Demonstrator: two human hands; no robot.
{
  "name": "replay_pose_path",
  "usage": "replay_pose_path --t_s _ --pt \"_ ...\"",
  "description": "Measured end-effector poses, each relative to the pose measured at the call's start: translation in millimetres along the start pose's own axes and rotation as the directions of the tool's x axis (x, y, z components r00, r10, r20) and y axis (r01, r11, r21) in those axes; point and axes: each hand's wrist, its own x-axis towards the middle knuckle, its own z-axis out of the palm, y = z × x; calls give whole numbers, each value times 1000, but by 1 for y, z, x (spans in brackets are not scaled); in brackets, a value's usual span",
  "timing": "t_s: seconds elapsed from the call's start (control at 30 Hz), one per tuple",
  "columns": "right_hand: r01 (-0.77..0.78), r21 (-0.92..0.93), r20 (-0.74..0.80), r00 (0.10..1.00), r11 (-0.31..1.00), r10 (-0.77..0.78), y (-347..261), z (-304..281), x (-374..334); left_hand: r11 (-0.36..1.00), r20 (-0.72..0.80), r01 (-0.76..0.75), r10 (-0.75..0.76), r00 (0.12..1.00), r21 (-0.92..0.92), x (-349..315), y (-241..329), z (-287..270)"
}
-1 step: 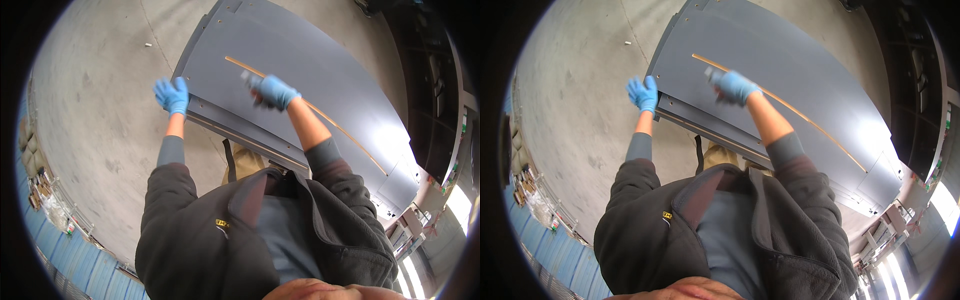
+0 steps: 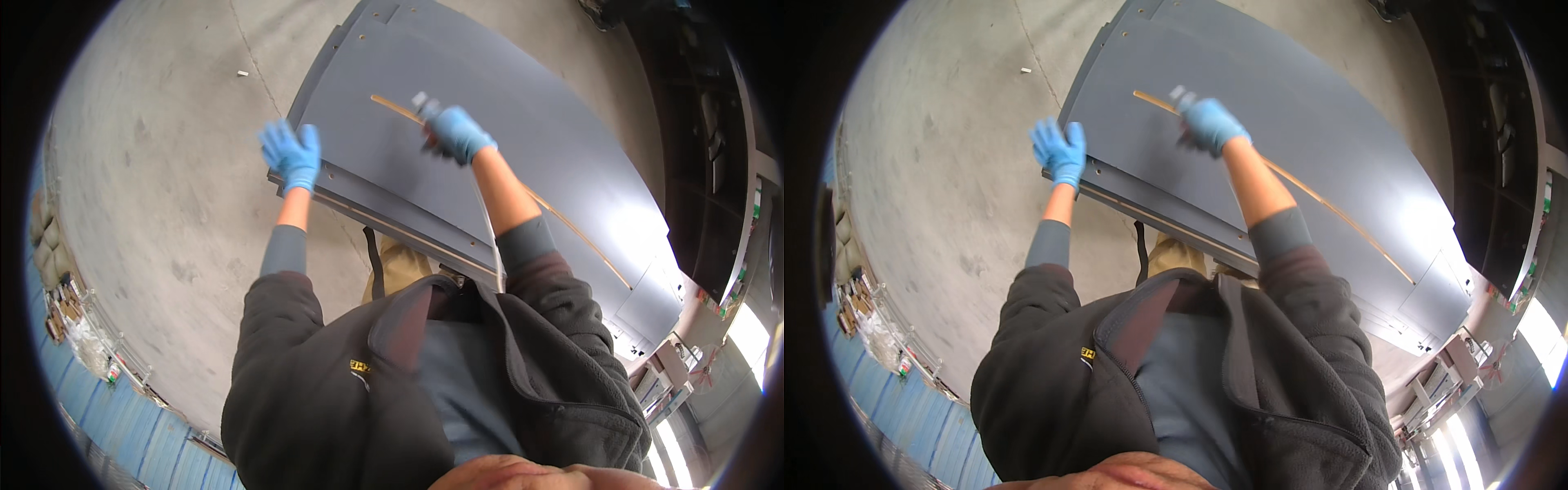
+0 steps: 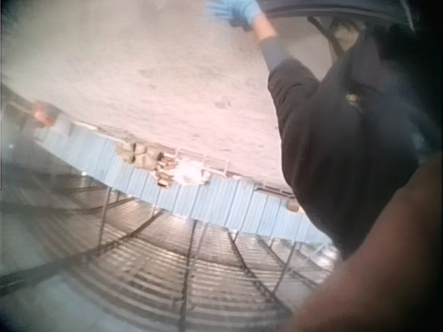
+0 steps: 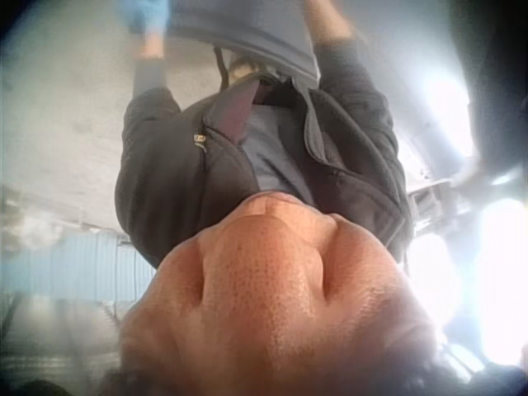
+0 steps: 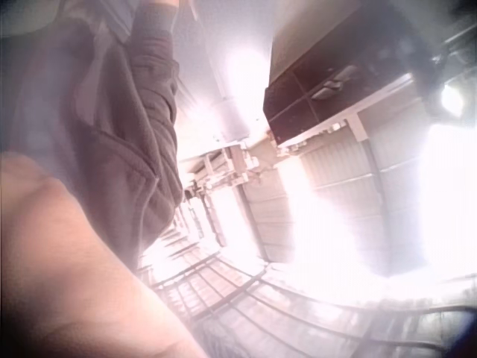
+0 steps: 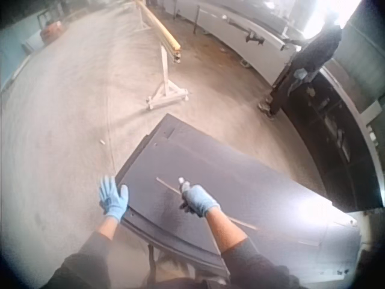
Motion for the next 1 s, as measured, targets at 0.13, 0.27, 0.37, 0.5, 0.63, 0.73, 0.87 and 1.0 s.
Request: replay_pose_path --t_s 0.13,0.27,0.37,0.5,0.63,0.73,0.87,1.0 --pt "37 28 -229 973 999 -29 -67 -5 26 819 92 -519 552 829 -245 -9 86 -14" --pt "90 -155 -24 995 984 -95 -90 17 47 602 376 -743 786 490 -292 19 135 -11" --pt "178 51 -245 956 983 -160 -83 17 54 483 252 -844 868 428 -233 77 167 11" --pt "69 11 -95 993 998 -67 -54 -17 54 731 -170 -638 615 770 -242 179 169 46" --pt "-52 85 -298 952 995 75 -54 -83 62 995 328 78 -54 943 -59 217 74 62" --pt "-89 -186 -185 981 978 54 -78 -104 80 977 166 -40 76 983 -210 190 43 76" --pt "-28 -395 -151 988 918 -35 -118 -109 107 912 -43 -357 356 933 -202 151 70 65" --pt "-38 -422 -155 987 906 -31 -138 -106 123 660 -9 -684 718 696 -310 119 141 31"
